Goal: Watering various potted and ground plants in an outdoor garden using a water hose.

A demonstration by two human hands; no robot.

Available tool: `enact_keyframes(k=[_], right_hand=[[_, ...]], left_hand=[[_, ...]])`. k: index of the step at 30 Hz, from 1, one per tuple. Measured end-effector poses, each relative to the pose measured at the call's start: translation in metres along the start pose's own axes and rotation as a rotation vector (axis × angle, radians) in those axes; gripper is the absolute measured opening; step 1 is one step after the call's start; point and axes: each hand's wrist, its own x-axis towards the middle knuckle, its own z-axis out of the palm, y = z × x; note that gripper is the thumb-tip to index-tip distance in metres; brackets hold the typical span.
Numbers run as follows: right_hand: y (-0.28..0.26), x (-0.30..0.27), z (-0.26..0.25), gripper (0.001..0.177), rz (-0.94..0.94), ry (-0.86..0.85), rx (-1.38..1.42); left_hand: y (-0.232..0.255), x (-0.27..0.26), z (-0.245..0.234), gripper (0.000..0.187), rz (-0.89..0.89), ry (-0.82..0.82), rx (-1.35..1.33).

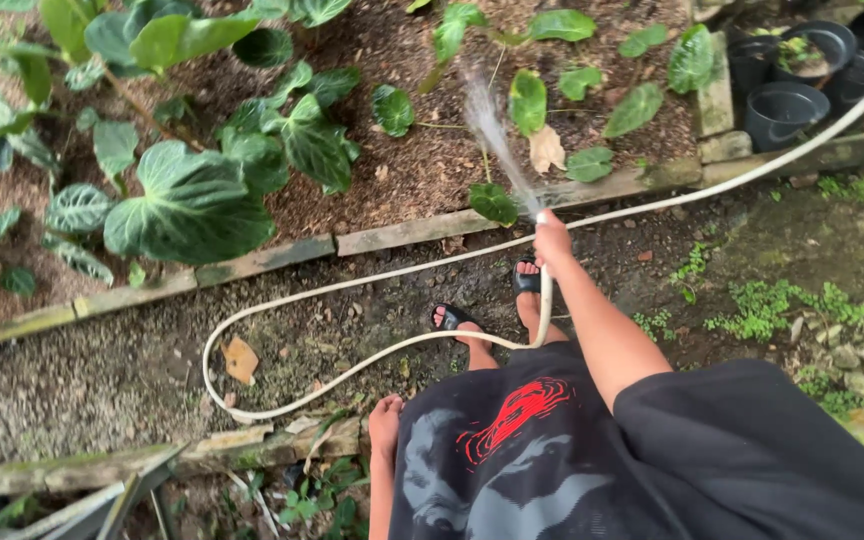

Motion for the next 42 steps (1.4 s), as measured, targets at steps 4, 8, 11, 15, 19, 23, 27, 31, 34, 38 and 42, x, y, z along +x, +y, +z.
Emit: enact_keyframes(k=[4, 8, 11, 15, 19, 23, 27, 31, 34, 38, 42], right_hand=[[-0.025, -0.039, 0.039, 0.037, -0.049, -0.067, -0.134], [-0.041, -0.068, 0.072, 0.039, -0.095, -0.167, -0.336], [-0.045, -0.082, 0.089, 0.041, -0.146, -0.209, -0.482], [-0.061, -0.101, 0.097, 0.044, -0.168, -0.279, -0.569], [-0.053, -0.062, 0.083, 0.038, -0.242, -0.284, -0.523], [-0.095, -0.047, 0.037, 0.035, -0.138, -0.034, -0.33], [-0.113, -0.019, -0.016, 0.039, -0.183, 0.107, -0.091], [-0.134, -0.038, -0.019, 0.04, -0.205, 0.108, 0.039], [-0.13, -0.05, -0.006, 0.042, -0.166, 0.055, -0.041], [-0.094, -0.033, -0.001, 0.046, -0.131, -0.076, -0.064], [-0.065, 0.005, -0.033, 0.034, -0.087, 0.01, 0.036]], left_hand=[[-0.024, -0.016, 0.006, 0.032, -0.053, 0.018, -0.147], [-0.053, -0.033, 0.013, 0.031, -0.084, 0.045, -0.22], [-0.075, -0.04, 0.024, 0.03, -0.133, 0.054, -0.249], [-0.093, -0.036, 0.039, 0.029, -0.254, 0.005, -0.435], [-0.082, -0.032, 0.041, 0.029, -0.235, -0.006, -0.41], [-0.06, -0.031, 0.031, 0.03, -0.134, 0.036, -0.275], [-0.041, -0.025, 0.024, 0.03, -0.116, 0.027, -0.308], [-0.033, -0.019, 0.024, 0.03, -0.117, 0.015, -0.249], [-0.034, -0.016, 0.027, 0.03, -0.121, 0.001, -0.212], [-0.034, -0.013, 0.028, 0.03, -0.104, -0.004, -0.181], [-0.038, -0.015, 0.024, 0.03, -0.105, -0.001, -0.221]])
